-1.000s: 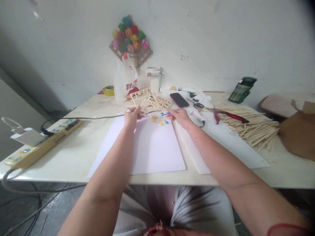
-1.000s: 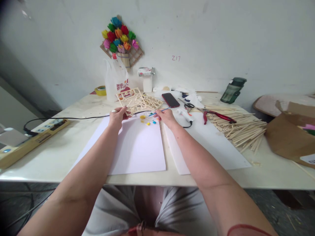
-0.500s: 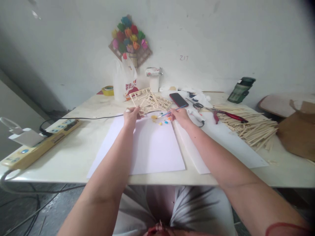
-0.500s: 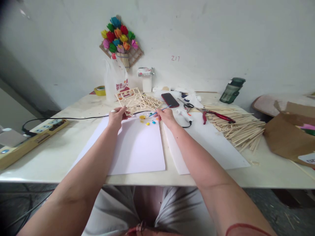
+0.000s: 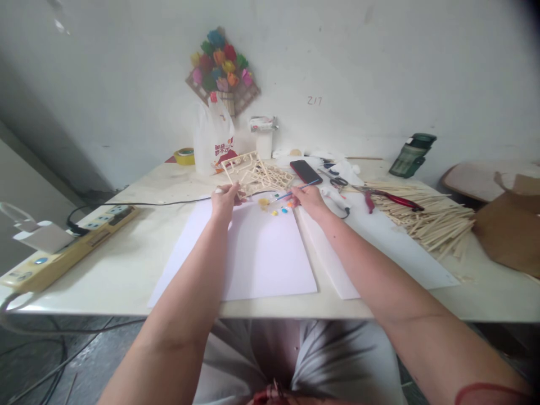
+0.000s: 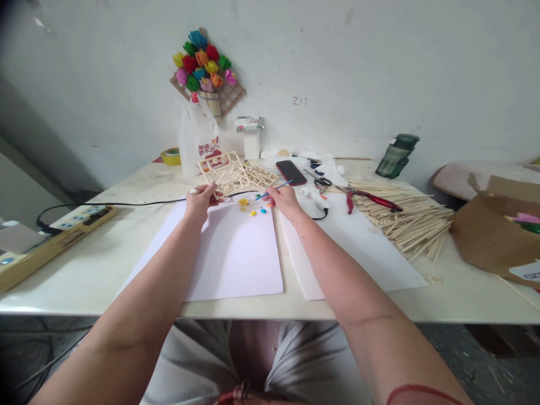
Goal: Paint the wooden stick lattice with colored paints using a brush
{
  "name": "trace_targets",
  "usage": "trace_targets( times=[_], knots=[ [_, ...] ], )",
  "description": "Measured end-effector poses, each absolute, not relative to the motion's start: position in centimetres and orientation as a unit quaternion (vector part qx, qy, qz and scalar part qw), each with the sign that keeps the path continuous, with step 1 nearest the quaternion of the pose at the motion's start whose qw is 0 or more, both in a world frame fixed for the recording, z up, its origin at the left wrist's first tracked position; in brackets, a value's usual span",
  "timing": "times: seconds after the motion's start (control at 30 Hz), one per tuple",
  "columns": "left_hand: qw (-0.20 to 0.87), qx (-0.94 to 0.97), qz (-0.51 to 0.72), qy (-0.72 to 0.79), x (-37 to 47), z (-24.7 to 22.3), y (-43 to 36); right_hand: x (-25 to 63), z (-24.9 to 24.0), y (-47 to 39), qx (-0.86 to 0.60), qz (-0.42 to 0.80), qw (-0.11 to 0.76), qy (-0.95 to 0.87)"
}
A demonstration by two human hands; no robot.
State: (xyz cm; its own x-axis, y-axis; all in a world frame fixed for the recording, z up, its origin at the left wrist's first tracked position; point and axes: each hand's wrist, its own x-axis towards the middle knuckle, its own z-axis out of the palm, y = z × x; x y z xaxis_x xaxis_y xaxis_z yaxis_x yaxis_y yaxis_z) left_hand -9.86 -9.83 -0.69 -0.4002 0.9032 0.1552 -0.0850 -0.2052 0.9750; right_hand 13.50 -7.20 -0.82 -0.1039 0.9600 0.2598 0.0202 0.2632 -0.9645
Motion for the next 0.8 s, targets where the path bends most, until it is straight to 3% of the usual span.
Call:
trace_targets(
  times=[0.8],
  knots=[
    [0.367, 0.407, 0.664, 0.508, -9.88, -0.82, -9.67, 13.87, 0.04, -7.95, -0.377, 0.43, 0.497, -0.653]
  ],
)
